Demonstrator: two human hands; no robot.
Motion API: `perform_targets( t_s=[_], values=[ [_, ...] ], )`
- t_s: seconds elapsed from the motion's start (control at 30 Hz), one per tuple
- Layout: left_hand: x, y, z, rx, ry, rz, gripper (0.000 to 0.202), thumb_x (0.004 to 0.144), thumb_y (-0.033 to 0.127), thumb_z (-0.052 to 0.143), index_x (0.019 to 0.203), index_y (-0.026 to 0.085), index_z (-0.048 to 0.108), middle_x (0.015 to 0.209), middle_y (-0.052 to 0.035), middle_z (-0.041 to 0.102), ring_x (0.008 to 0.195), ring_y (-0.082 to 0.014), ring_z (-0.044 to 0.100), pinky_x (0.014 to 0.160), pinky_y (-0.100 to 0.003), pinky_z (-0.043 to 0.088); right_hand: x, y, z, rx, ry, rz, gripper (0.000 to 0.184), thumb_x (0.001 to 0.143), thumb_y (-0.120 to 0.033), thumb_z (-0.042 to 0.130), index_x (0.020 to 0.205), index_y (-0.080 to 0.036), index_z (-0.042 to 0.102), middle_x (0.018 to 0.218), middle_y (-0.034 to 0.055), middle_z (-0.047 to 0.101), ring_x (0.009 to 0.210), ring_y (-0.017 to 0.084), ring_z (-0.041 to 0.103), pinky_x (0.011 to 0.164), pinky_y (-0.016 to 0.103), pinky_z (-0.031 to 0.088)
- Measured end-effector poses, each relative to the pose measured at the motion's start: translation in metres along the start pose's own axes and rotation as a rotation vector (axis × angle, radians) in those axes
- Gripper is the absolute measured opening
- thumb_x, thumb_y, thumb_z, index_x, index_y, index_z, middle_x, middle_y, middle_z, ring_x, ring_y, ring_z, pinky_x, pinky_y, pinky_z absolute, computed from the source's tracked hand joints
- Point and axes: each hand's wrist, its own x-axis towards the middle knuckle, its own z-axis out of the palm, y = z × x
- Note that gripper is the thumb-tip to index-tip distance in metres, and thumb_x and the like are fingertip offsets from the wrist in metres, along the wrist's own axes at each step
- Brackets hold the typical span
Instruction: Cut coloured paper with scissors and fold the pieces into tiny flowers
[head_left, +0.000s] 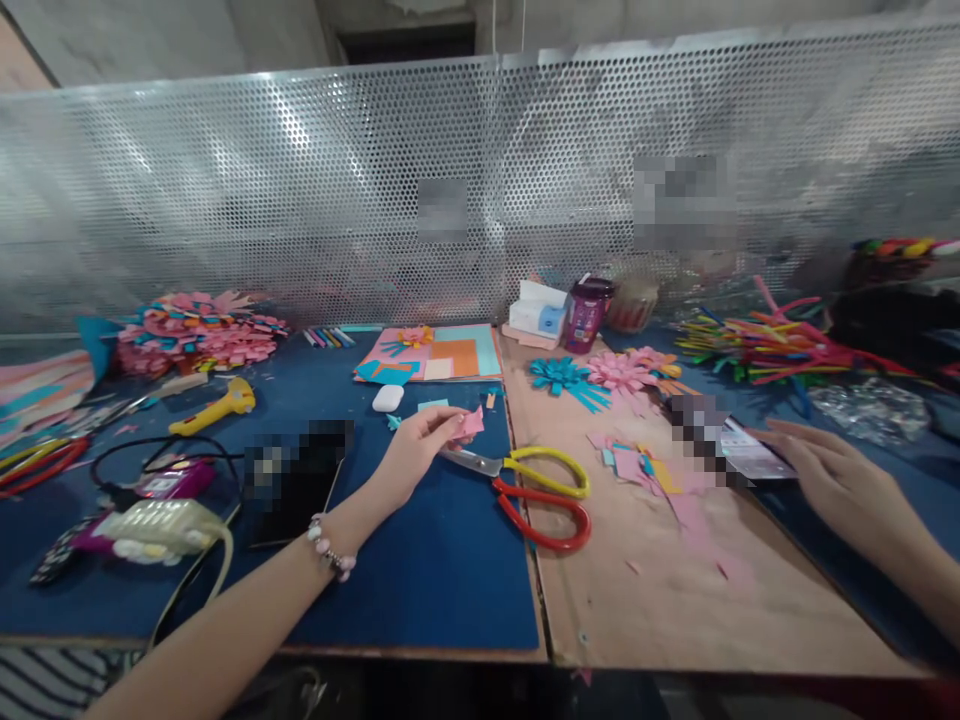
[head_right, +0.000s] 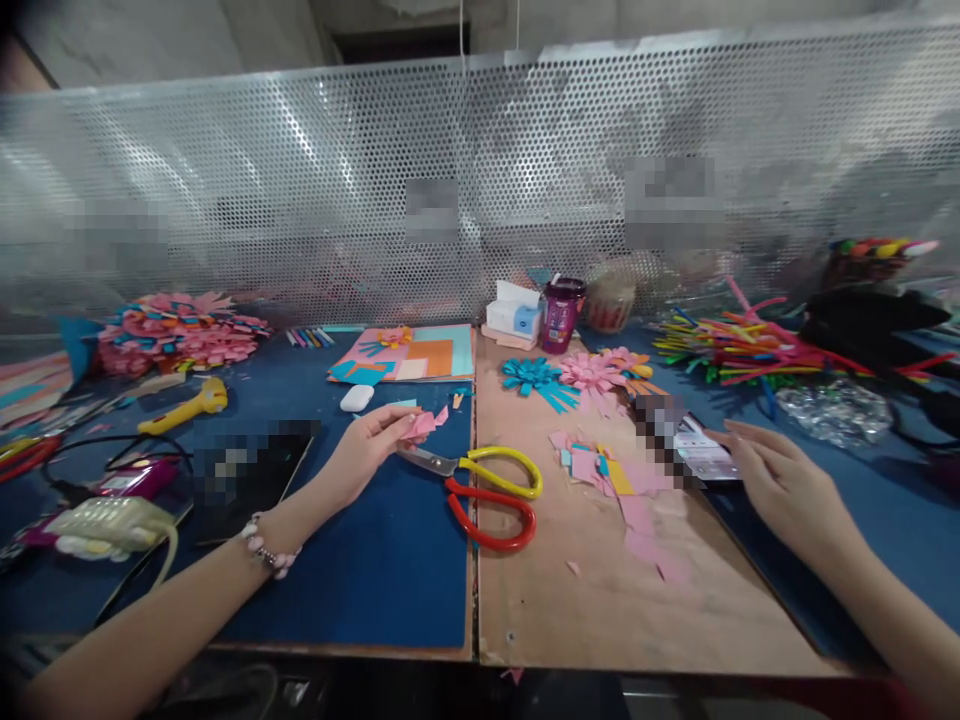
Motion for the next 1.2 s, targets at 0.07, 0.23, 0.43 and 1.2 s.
perform_targets(
  t_s=[0.07,0.23,0.43,1.2],
  values=[
    [0.0,0.001,0.0,0.01,0.004,0.004,0.031,0.08,0.036,0.059,0.102,0.015,0.064,0.093,-0.008,0.068,0.084,-0.0184,0.064,0.074,-0.03,0.049,-0.002,0.001,0.003,-0.001,-0.012,0.006,0.032,0.088,-0.028,0.044,0.098,-0.017,0.071,0.124,0.011,0.057,0.113,0.021,0.054,0.1,0.028,0.034],
    [0.0,0.003,-0.001,0.019,0.017,0.014,0.031,0.079,0.036,0.059,0.102,0.015,0.064,0.093,-0.0087,0.068,0.082,-0.018,0.064,0.074,-0.029,0.049,-0.001,-0.005,0.008,-0.067,-0.025,-0.067,0.032,0.088,-0.026,0.044,0.094,-0.014,0.073,0.123,0.0158,0.055,0.115,0.025,0.053,0.1,0.031,0.035],
    [0.0,0.0,-0.001,0.019,-0.004,0.011,0.033,0.08,0.037,0.058,0.103,0.015,0.063,0.094,-0.0089,0.068,0.083,-0.019,0.064,0.073,-0.03,0.05,-0.003,-0.005,0.005,-0.106,0.081,-0.164,0.034,0.089,-0.025,0.044,0.1,-0.008,0.071,0.122,0.0193,0.054,0.114,0.023,0.053,0.099,0.027,0.037],
    [0.007,-0.007,-0.005,-0.013,0.056,0.106,0.03,0.078,0.039,0.06,0.095,0.014,0.063,0.093,-0.0095,0.068,0.081,-0.0191,0.064,0.066,-0.029,0.052,-0.015,-0.325,0.12,0.846,-0.229,-0.396,0.02,0.087,-0.036,0.05,0.085,-0.02,0.061,0.096,0.0076,0.058,0.094,0.02,0.057,0.081,0.035,0.05]
  ],
)
